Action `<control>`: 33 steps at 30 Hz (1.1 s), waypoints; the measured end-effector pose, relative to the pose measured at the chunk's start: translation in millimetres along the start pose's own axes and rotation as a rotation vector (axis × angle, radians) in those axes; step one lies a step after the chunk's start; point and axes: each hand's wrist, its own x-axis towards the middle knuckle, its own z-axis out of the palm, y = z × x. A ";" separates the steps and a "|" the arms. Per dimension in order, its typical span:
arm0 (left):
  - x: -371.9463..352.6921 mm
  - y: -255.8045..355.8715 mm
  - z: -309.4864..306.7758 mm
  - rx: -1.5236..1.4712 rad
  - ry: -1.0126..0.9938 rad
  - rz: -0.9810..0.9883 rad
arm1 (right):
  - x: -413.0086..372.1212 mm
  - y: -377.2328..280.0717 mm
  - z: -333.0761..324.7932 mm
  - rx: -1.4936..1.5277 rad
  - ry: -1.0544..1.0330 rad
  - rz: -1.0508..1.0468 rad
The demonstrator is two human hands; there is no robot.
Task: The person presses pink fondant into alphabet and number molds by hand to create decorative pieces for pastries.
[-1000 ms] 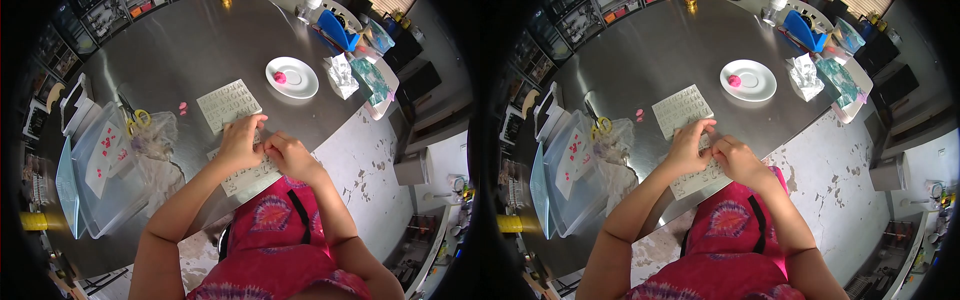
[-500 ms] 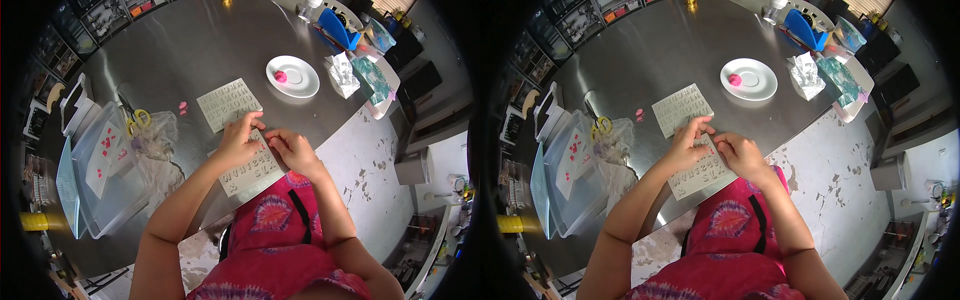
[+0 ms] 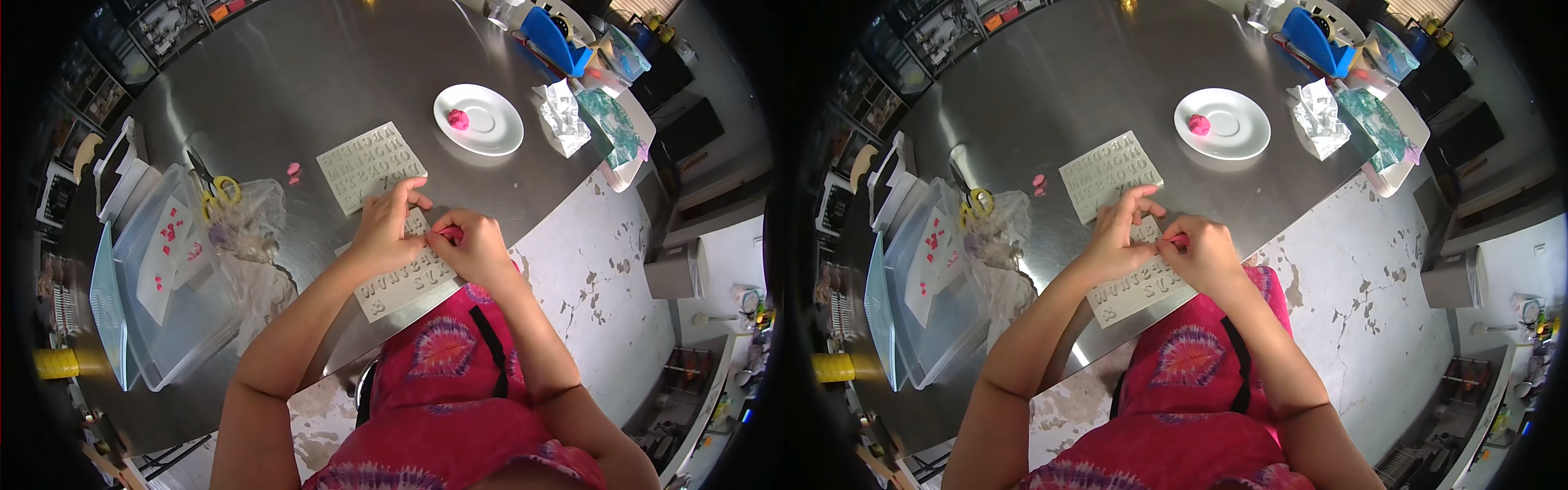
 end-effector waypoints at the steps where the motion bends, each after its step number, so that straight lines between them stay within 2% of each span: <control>1: 0.1 0.6 0.0 0.018 0.004 -0.001 | 0.1 1.7 2.8 0.001 0.039 -0.029; 5: 0.0 3.1 0.4 0.039 0.017 0.015 | 0.7 0.5 -2.3 0.003 0.036 -0.011; 7: 0.1 5.6 -0.7 0.002 0.014 -0.008 | 3.4 5.4 -10.6 0.121 -0.076 0.096; 11: -0.9 6.2 -1.5 -0.019 -0.017 -0.049 | -0.3 -1.7 -1.0 0.073 -0.030 0.121; 13: 0.2 0.1 0.2 -0.023 -0.021 -0.047 | -5.3 5.7 12.9 0.000 0.125 -0.125; 17: 0.5 1.3 -0.4 -0.028 -0.002 -0.027 | -4.2 0.5 7.7 -0.043 0.116 -0.185; 19: 0.9 -1.5 -0.1 -0.071 -0.001 -0.028 | -0.9 -5.9 -3.9 0.020 -0.046 0.087; 23: 1.4 -4.6 0.9 -0.103 0.014 -0.008 | -1.3 2.9 6.9 0.080 0.002 0.082; 25: 2.7 -11.3 1.8 -0.201 0.045 0.018 | -4.8 3.3 15.8 -0.057 0.123 -0.138; 26: 3.8 -13.0 1.2 -0.297 0.080 0.048 | -3.3 2.3 12.2 -0.056 0.125 -0.140; 28: 4.6 -8.8 0.4 -0.387 0.116 0.009 | 1.9 2.2 0.4 0.042 -0.035 0.025; 29: 4.7 -7.6 0.5 -0.483 0.152 -0.033 | 5.8 4.8 -1.9 0.043 -0.031 0.024; 31: 5.0 -9.3 1.4 -0.478 0.167 -0.026 | 9.9 11.2 -4.7 0.317 -0.072 0.233; 32: 5.0 -10.2 2.0 -0.469 0.186 -0.018 | 7.1 8.9 -3.3 0.313 -0.076 0.237; 33: 4.8 -10.4 2.8 -0.471 0.190 -0.020 | 3.7 3.4 0.3 0.144 -0.015 0.154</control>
